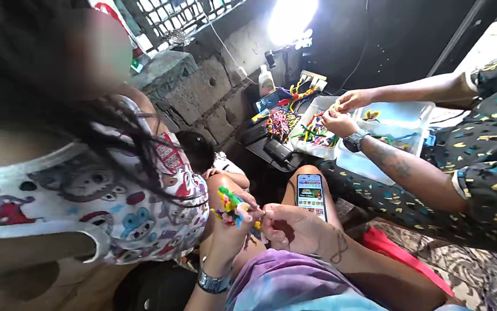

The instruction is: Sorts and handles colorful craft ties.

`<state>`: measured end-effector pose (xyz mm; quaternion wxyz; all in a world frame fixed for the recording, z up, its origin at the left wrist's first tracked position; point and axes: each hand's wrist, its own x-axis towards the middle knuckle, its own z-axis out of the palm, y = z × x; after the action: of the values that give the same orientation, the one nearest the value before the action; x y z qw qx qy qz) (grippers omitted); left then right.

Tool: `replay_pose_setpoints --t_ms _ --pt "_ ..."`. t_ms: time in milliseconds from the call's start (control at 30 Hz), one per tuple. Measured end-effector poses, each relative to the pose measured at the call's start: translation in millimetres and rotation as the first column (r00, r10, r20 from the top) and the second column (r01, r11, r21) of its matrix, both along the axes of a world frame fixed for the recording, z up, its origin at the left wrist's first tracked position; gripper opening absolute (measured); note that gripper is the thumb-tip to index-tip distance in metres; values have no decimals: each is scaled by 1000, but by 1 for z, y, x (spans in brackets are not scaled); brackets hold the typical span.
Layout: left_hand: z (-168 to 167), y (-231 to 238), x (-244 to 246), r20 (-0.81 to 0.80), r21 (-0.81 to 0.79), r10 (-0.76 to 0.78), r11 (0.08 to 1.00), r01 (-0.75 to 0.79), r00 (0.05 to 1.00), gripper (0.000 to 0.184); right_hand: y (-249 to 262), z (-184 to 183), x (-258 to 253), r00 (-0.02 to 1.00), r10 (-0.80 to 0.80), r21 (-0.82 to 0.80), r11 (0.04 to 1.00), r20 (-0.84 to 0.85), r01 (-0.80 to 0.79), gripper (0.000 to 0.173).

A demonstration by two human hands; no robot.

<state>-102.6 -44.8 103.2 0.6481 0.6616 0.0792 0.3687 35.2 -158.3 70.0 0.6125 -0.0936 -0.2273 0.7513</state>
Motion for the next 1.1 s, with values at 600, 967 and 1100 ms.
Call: replay_pose_setpoints --t_ms 600,967,1100 --pt "0 -12 35 -243 -574 113 784 -237 963 24 14 -34 8 -801 -598 984 161 37 -74 13" --pt "0 0 29 -235 -499 183 820 -280 955 36 9 -32 8 -629 -721 939 340 291 45 16" --pt "-1 -9 15 -230 -332 189 907 -260 955 25 5 -25 23 281 -647 581 761 708 289 40"
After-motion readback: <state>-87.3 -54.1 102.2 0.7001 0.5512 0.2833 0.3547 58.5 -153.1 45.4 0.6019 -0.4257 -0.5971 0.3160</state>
